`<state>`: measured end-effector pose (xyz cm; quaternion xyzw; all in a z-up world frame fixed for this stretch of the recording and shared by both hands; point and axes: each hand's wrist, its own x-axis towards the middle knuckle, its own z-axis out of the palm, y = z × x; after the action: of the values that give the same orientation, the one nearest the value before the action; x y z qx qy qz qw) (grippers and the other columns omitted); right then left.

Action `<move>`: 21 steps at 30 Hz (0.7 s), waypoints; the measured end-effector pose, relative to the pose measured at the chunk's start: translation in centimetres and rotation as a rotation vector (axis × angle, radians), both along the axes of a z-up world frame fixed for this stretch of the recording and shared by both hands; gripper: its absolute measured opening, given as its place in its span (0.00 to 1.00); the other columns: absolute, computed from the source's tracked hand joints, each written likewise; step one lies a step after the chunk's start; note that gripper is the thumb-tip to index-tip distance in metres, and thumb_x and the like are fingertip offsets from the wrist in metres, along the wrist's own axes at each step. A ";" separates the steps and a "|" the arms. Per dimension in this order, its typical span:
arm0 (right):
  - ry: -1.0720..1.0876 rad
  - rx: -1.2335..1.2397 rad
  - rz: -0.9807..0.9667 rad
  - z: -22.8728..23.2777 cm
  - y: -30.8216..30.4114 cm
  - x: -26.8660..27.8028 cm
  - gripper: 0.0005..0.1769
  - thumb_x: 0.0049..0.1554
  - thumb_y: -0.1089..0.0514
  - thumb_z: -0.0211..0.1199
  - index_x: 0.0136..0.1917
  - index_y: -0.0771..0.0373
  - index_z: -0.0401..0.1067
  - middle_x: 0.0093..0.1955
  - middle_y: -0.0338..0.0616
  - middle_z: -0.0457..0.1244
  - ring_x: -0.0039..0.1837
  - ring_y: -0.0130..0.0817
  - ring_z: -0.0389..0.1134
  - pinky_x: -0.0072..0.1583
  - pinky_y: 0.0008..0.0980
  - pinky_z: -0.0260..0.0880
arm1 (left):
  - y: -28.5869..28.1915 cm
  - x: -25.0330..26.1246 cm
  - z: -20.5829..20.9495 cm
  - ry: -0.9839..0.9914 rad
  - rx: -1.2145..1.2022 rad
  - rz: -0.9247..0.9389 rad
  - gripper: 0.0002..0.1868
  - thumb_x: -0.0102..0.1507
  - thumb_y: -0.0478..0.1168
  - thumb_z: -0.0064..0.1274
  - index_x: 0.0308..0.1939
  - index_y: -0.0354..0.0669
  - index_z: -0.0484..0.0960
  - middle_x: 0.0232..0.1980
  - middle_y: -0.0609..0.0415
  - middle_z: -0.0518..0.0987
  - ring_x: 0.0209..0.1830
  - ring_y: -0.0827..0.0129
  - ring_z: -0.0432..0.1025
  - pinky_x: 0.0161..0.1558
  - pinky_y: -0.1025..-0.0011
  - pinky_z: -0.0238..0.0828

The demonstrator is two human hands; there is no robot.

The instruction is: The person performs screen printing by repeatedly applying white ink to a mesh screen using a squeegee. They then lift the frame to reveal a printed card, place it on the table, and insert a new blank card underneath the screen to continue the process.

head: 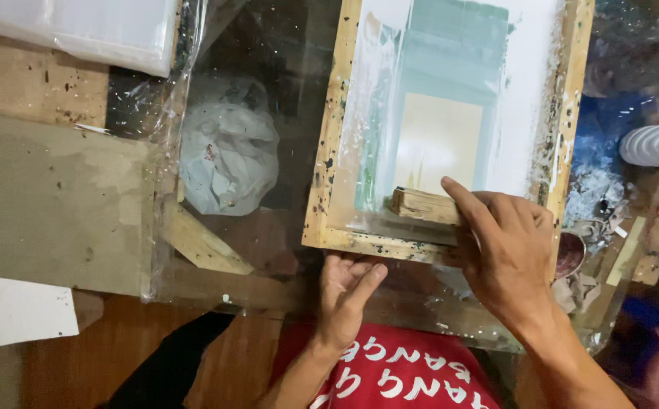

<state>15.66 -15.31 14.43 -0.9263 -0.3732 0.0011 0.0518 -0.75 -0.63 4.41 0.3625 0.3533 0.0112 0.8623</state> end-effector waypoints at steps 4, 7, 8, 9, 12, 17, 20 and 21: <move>-0.019 -0.032 -0.022 -0.3 -0.2 -2.4 0.28 0.64 0.57 0.62 0.78 0.48 0.68 0.54 0.39 0.67 0.52 0.38 0.66 0.56 0.41 0.54 | 0.3 0.4 0.5 0.005 -0.015 -0.007 0.20 0.64 0.33 0.62 0.43 0.48 0.62 0.34 0.57 0.68 0.36 0.73 0.67 0.39 0.74 0.67; -0.113 -0.044 -0.009 -1.5 0.0 -2.9 0.22 0.70 0.56 0.57 0.76 0.46 0.71 0.53 0.37 0.67 0.50 0.38 0.66 0.56 0.40 0.55 | -0.1 0.2 0.1 0.012 -0.044 0.021 0.19 0.63 0.32 0.61 0.43 0.46 0.63 0.40 0.52 0.71 0.43 0.70 0.72 0.45 0.72 0.71; -0.142 -0.020 -0.013 -2.0 0.2 -2.6 0.21 0.71 0.57 0.56 0.76 0.47 0.71 0.52 0.40 0.68 0.50 0.40 0.66 0.56 0.41 0.54 | -0.1 0.2 -0.2 0.013 -0.056 0.033 0.23 0.63 0.32 0.62 0.39 0.47 0.58 0.38 0.52 0.68 0.44 0.67 0.73 0.46 0.71 0.71; -0.145 -0.023 -0.012 -2.6 0.3 -1.7 0.21 0.71 0.57 0.56 0.76 0.47 0.71 0.52 0.40 0.68 0.50 0.40 0.66 0.56 0.41 0.54 | -0.1 0.1 -0.2 0.010 -0.059 0.032 0.23 0.63 0.32 0.62 0.39 0.47 0.58 0.38 0.52 0.68 0.44 0.67 0.73 0.46 0.71 0.71; -0.190 -0.072 -0.026 -5.3 0.6 2.4 0.24 0.72 0.54 0.52 0.80 0.45 0.69 0.57 0.41 0.68 0.51 0.40 0.66 0.57 0.40 0.51 | -0.1 0.1 -0.5 0.092 -0.052 0.006 0.25 0.61 0.34 0.65 0.40 0.46 0.58 0.36 0.48 0.74 0.43 0.66 0.74 0.45 0.73 0.73; -0.343 -0.017 0.000 -9.0 2.7 11.8 0.26 0.73 0.57 0.58 0.83 0.48 0.65 0.52 0.41 0.63 0.49 0.36 0.58 0.53 0.37 0.48 | -0.2 0.0 -0.8 0.070 -0.033 0.021 0.22 0.61 0.35 0.65 0.41 0.46 0.61 0.38 0.51 0.71 0.45 0.64 0.75 0.47 0.70 0.77; -0.287 0.069 0.047 -7.6 4.5 16.1 0.27 0.71 0.56 0.58 0.82 0.53 0.65 0.53 0.49 0.61 0.50 0.48 0.60 0.52 0.43 0.48 | -0.3 0.2 -1.1 0.014 -0.063 0.035 0.24 0.64 0.34 0.64 0.41 0.49 0.57 0.28 0.57 0.72 0.35 0.74 0.68 0.39 0.76 0.66; -0.290 0.070 0.046 -6.7 4.6 16.1 0.27 0.71 0.56 0.58 0.82 0.53 0.65 0.53 0.49 0.61 0.50 0.48 0.60 0.52 0.43 0.48 | -0.2 0.6 -0.7 0.011 -0.062 0.034 0.24 0.64 0.34 0.64 0.41 0.49 0.57 0.28 0.57 0.72 0.35 0.74 0.68 0.39 0.76 0.66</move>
<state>31.76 -10.72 7.68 -0.9056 -0.3976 -0.1443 0.0295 -0.10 -0.83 3.71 0.3296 0.3645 0.0128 0.8708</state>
